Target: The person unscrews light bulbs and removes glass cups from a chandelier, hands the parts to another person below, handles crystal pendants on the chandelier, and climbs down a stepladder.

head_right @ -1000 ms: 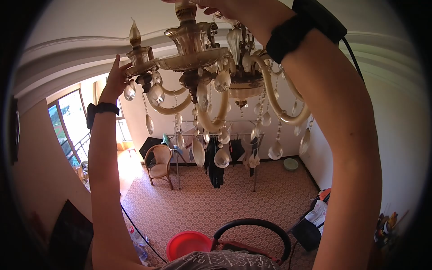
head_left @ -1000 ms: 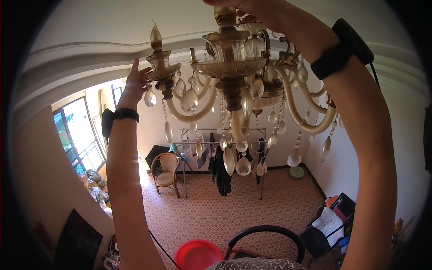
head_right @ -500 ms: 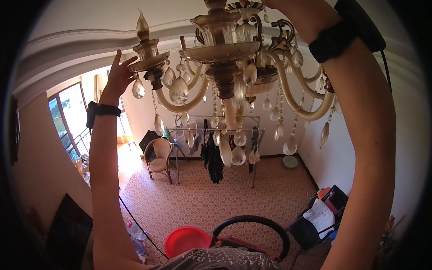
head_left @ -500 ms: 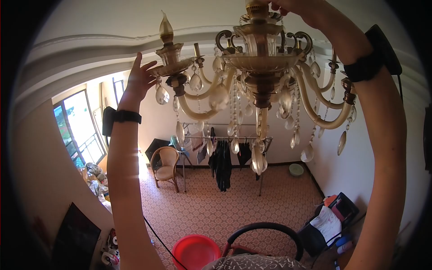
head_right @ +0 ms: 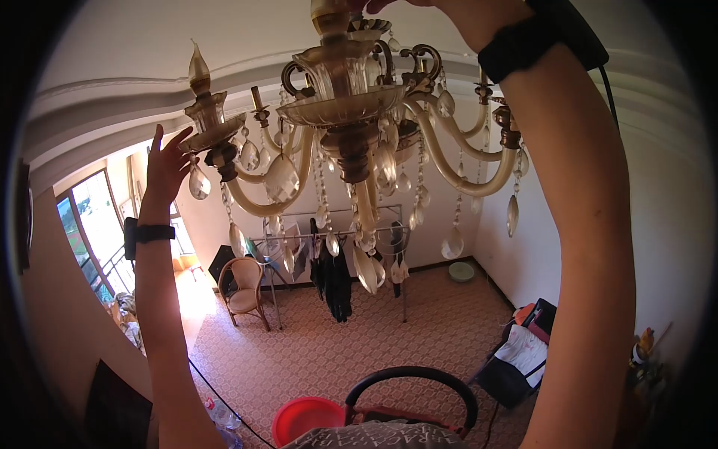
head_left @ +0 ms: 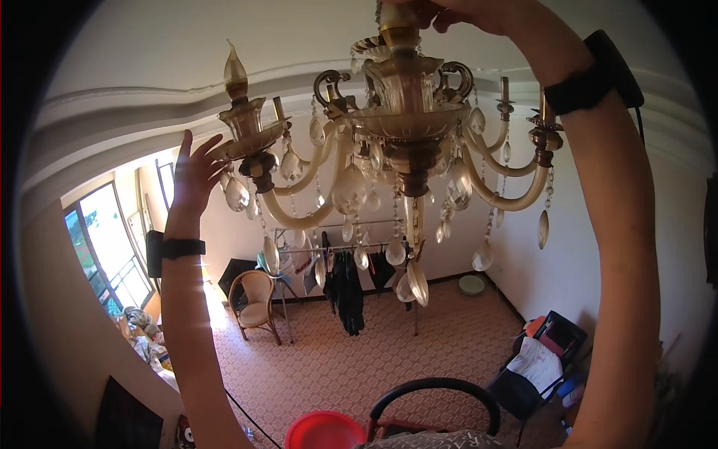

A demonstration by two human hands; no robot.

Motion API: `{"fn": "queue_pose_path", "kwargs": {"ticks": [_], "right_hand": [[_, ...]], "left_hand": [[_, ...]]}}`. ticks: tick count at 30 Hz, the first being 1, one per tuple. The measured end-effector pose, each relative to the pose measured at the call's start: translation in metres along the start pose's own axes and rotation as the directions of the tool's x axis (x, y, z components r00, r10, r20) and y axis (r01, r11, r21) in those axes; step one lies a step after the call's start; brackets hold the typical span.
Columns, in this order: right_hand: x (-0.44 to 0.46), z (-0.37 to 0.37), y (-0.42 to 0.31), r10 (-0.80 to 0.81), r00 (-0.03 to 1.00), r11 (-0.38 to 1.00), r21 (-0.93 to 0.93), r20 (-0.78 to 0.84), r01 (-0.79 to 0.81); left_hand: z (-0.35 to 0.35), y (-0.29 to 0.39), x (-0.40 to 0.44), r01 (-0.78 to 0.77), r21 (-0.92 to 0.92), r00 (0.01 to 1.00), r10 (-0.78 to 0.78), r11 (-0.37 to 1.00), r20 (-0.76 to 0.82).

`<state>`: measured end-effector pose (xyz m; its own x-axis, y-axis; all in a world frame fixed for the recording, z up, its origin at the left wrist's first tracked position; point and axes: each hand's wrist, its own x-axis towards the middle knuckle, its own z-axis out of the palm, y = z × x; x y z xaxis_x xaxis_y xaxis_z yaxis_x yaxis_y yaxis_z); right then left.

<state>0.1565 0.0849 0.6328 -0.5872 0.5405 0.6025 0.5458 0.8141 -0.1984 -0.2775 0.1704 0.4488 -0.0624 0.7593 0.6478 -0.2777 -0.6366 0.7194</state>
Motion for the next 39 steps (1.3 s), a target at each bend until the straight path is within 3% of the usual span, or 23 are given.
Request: {"fn": "queue_pose_path", "kwargs": {"ticks": [1,3,4,6,7,8,9,10,12,14,15,17,18,20,24,26,27,29,30,32,36,38,39], "right_hand": [[-0.001,-0.004,0.000,0.000,1.000,1.000,-0.004,-0.002,0.000],[-0.024,0.006,-0.034,0.211,0.969,0.911,0.385,-0.130,-0.147],[-0.020,0.006,-0.026,0.211,0.969,0.912,0.384,-0.132,-0.146],[-0.010,0.007,-0.004,0.025,0.990,1.000,0.023,-0.142,-0.022],[-0.015,0.009,-0.009,0.069,0.995,0.992,-0.102,-0.074,-0.076],[-0.021,0.009,-0.015,0.069,0.995,0.992,-0.101,-0.075,-0.076],[-0.026,0.009,-0.022,0.106,0.990,0.967,-0.223,-0.097,-0.125],[-0.028,0.008,-0.025,0.139,0.983,0.924,-0.341,-0.122,-0.173],[-0.026,0.006,-0.022,0.129,0.989,0.943,-0.298,-0.077,-0.146],[-0.024,0.009,-0.021,0.104,0.992,0.985,0.145,-0.074,-0.092],[-0.024,0.009,-0.023,0.106,0.992,0.985,0.143,-0.074,-0.094],[-0.025,0.007,-0.028,0.183,0.981,0.905,0.402,-0.068,-0.141],[-0.024,0.008,-0.025,0.187,0.980,0.905,0.401,-0.070,-0.144],[-0.022,0.013,-0.023,0.139,0.988,0.990,-0.015,-0.063,-0.140],[-0.031,0.015,-0.033,0.239,0.943,0.945,-0.169,-0.230,-0.281],[-0.025,0.002,-0.021,0.138,0.988,0.989,-0.042,-0.063,-0.141],[-0.020,-0.005,-0.013,0.140,0.988,0.989,-0.044,-0.063,-0.143],[-0.011,-0.009,-0.001,0.002,1.000,0.954,0.300,0.026,-0.009],[-0.010,-0.009,0.002,0.004,1.000,0.954,0.298,0.026,-0.011],[-0.008,-0.010,0.006,-0.004,1.000,0.761,0.649,0.029,-0.015],[0.010,-0.001,0.018,-0.099,0.995,0.650,0.758,0.007,0.059],[0.008,0.014,0.008,0.021,0.981,0.744,0.658,-0.193,0.113],[0.012,0.014,0.012,0.082,0.966,0.904,0.427,-0.245,0.031]], "left_hand": [[-0.003,-0.002,0.001,-0.034,0.050,0.999,0.033,0.998,0.018],[-0.003,-0.001,0.001,-0.056,0.097,0.998,0.054,0.994,0.018],[-0.003,-0.001,0.002,-0.057,0.097,0.998,0.055,0.994,0.020],[-0.005,0.001,0.003,-0.028,0.006,0.998,0.028,1.000,0.055],[0.007,0.002,-0.002,-0.029,0.005,0.998,0.029,1.000,0.055],[0.032,0.005,-0.013,-0.053,0.106,0.997,0.059,0.993,-0.051],[0.046,0.008,-0.019,-0.066,0.209,0.984,0.099,0.976,-0.151],[0.046,0.008,-0.021,-0.066,0.209,0.984,0.099,0.976,-0.150],[0.045,0.009,-0.022,-0.068,0.223,0.985,0.101,0.972,-0.139],[0.044,0.011,-0.021,-0.068,0.231,0.986,0.100,0.970,-0.130],[0.043,0.012,-0.021,-0.066,0.240,0.988,0.097,0.968,-0.122],[0.044,0.012,-0.022,-0.064,0.247,0.987,0.097,0.967,-0.125],[0.044,0.012,-0.022,-0.064,0.255,0.987,0.100,0.965,-0.130],[0.043,0.012,-0.023,-0.073,0.245,0.988,0.104,0.967,-0.116],[0.037,0.012,-0.020,-0.081,0.261,0.987,0.113,0.962,-0.110],[0.038,0.013,-0.021,-0.083,0.263,0.987,0.116,0.961,-0.111],[0.040,0.013,-0.023,-0.085,0.269,0.987,0.119,0.959,-0.112],[0.042,0.014,-0.027,-0.088,0.281,0.988,0.120,0.956,-0.101],[0.044,0.015,-0.028,-0.090,0.297,0.988,0.123,0.951,-0.093],[0.045,0.017,-0.028,-0.072,0.278,0.990,0.101,0.958,-0.094],[0.051,0.021,-0.030,-0.008,0.289,0.991,0.047,0.957,-0.127],[0.049,0.020,-0.030,-0.018,0.276,0.993,0.050,0.961,-0.109],[0.048,0.020,-0.030,-0.026,0.265,0.995,0.052,0.964,-0.091]]}}
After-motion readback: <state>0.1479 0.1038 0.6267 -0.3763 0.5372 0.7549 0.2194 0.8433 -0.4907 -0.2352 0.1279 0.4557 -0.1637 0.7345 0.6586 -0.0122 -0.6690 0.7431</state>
